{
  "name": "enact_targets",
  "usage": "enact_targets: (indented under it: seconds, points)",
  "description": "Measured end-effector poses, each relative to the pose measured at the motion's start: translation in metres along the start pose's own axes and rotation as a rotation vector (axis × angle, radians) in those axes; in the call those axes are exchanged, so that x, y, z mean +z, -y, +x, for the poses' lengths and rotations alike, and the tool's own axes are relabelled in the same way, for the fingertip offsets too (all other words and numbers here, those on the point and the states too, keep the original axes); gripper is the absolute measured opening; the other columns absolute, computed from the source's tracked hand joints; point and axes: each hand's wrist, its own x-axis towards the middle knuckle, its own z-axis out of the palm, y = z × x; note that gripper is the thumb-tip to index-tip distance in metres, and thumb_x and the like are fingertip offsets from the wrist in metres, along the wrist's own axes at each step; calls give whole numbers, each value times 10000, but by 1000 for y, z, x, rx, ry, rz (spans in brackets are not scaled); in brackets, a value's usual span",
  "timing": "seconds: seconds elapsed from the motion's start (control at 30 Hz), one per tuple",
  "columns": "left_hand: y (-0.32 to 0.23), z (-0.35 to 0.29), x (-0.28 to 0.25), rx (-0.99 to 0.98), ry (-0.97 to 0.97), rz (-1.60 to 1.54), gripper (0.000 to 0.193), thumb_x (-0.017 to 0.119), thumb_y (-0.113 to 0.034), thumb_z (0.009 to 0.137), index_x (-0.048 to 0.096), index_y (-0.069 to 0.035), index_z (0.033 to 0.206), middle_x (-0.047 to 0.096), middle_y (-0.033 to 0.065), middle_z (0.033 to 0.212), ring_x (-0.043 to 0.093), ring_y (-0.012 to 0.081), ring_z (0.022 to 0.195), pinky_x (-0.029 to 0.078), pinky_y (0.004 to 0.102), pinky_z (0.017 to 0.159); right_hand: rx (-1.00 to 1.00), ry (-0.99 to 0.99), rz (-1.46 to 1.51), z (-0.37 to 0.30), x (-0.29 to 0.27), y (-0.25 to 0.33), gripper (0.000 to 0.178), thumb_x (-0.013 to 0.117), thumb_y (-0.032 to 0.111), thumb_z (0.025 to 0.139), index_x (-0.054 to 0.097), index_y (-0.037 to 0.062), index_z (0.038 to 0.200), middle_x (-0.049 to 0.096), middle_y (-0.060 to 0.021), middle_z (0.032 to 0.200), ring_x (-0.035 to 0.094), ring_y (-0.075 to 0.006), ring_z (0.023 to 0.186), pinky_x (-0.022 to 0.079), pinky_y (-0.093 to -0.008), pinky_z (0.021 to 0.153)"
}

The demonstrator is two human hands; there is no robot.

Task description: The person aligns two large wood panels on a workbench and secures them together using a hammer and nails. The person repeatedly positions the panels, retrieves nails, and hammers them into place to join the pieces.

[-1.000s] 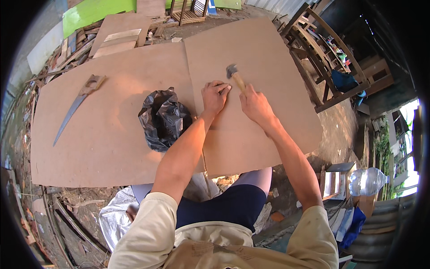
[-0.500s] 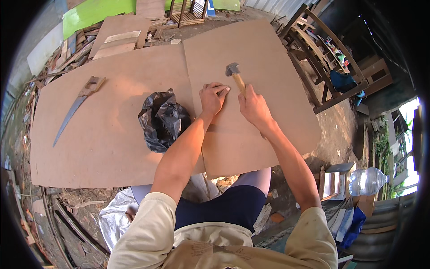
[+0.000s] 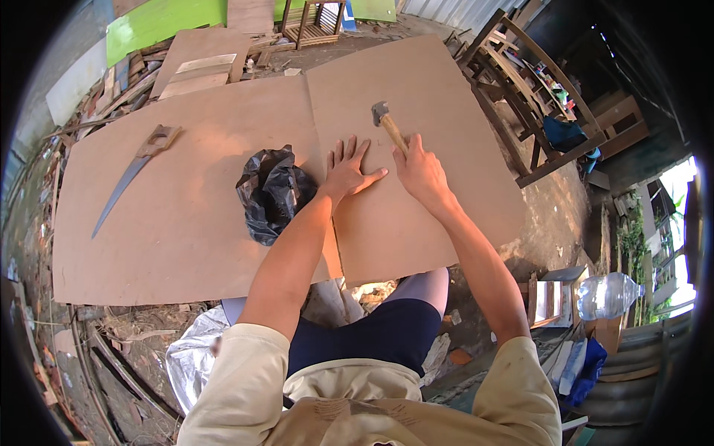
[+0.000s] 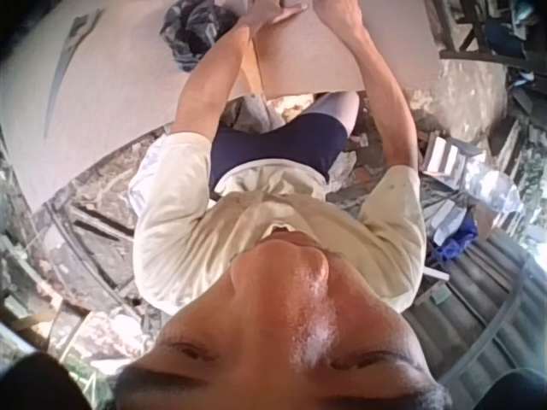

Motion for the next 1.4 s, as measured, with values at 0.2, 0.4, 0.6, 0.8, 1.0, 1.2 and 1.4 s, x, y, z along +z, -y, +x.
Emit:
enact_targets:
  seconds: [0.2,0.4,0.6,0.8,1.0,1.2,1.4]
  points:
    - [1,-8,-17,-52,123,54,1312,612,-953,641,112,-296,1661,-15,100,1736,-94,335,1589,-38,596,1262,-73,23,120,7,1,3,385,507,309,1063,473,-34,1233,663,-222,726,673,-418,658,533,-478,603]
    - [1,-10,-18,-37,121,77,1378,640,-967,581,102,-302,1661,-12,91,1736,-83,331,1591,-16,598,1266,-178,-79,-91,0,15,-7,332,494,267,1068,446,-3,1255,662,-225,710,672,-443,649,529,-519,567]
    - [2,-10,-17,-47,134,90,1392,662,-952,572,105,-291,1662,-6,85,1738,-59,332,1593,-4,599,1265,-155,-71,-9,1,-17,18,298,493,275,1068,440,7,1187,670,-229,725,680,-472,672,548,-552,583]
    - [-4,-7,-15,5,101,44,1373,676,-934,583,122,-289,1661,1,103,1735,-46,346,1592,3,603,1263,-107,-3,-290,11,21,-40,308,502,273,1066,444,-11,1168,655,-210,690,664,-463,632,527,-546,556]
    - [8,-10,-16,-17,113,79,1362,673,-933,596,136,-273,1661,22,128,1732,-32,365,1590,16,614,1254,-134,-137,62,-6,-12,5,344,474,309,1075,444,-17,1180,673,-245,737,688,-485,697,563,-551,595]
    - [-1,-5,-16,-2,108,77,1359,674,-924,611,105,-279,1663,-1,119,1734,-57,354,1591,19,619,1255,-89,-19,-188,13,17,-36,323,490,314,1074,436,2,1141,641,-250,672,654,-477,619,517,-567,546]
    - [9,-8,-20,-20,114,92,1364,676,-924,608,103,-280,1664,-4,123,1733,-58,358,1590,20,620,1255,-231,-127,-32,1,21,-20,308,499,300,1071,432,2,1110,626,-244,633,639,-463,574,507,-550,507]
